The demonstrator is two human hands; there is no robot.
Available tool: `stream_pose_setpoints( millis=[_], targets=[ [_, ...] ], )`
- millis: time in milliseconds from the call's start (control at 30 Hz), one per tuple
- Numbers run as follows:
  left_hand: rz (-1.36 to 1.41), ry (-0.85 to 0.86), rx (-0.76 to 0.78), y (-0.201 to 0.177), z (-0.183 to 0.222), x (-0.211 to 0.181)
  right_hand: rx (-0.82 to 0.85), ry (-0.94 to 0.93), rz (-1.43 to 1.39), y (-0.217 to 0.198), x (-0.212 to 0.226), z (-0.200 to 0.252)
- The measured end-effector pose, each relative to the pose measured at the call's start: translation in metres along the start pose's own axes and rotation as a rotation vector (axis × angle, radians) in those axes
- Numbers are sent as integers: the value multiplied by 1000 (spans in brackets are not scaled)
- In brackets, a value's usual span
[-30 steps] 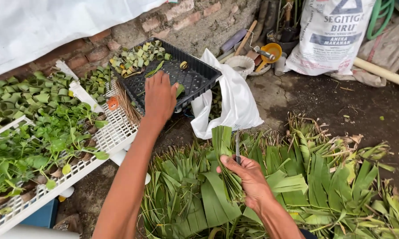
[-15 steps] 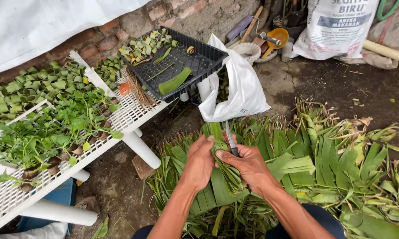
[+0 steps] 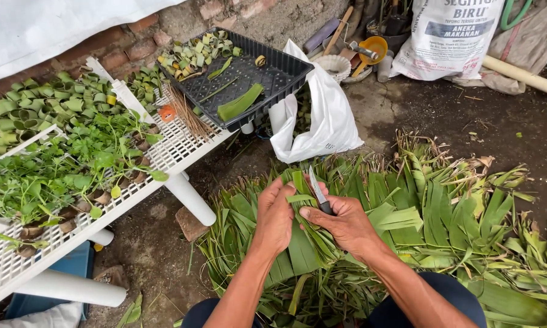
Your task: Cutting long green leaves into smaller, uniform strips using a small knife
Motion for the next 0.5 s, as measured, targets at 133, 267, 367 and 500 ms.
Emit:
stream_pose_setpoints(
  millis=[133, 267, 367, 500],
  targets=[
    [-3, 78, 37, -24, -24, 26, 16, -46, 42, 7, 4, 0],
    [76, 102, 75, 16, 4, -20, 7, -90, 89, 10, 7, -2],
    [101, 135, 98, 35, 17, -43, 2, -79, 103, 7, 5, 4],
    [-6, 232, 74, 6, -2, -27, -2, -70, 126, -2, 5, 7]
  ],
)
Point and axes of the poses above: each hand's wrist, its own z-axis away from the middle knuckle, its own y-axis out of the palm, x = y × z, the point moved 9 cm from there along -z, towards the middle knuckle, and after that the axes turned 2 degrees about -z, right-handed, at the moved point
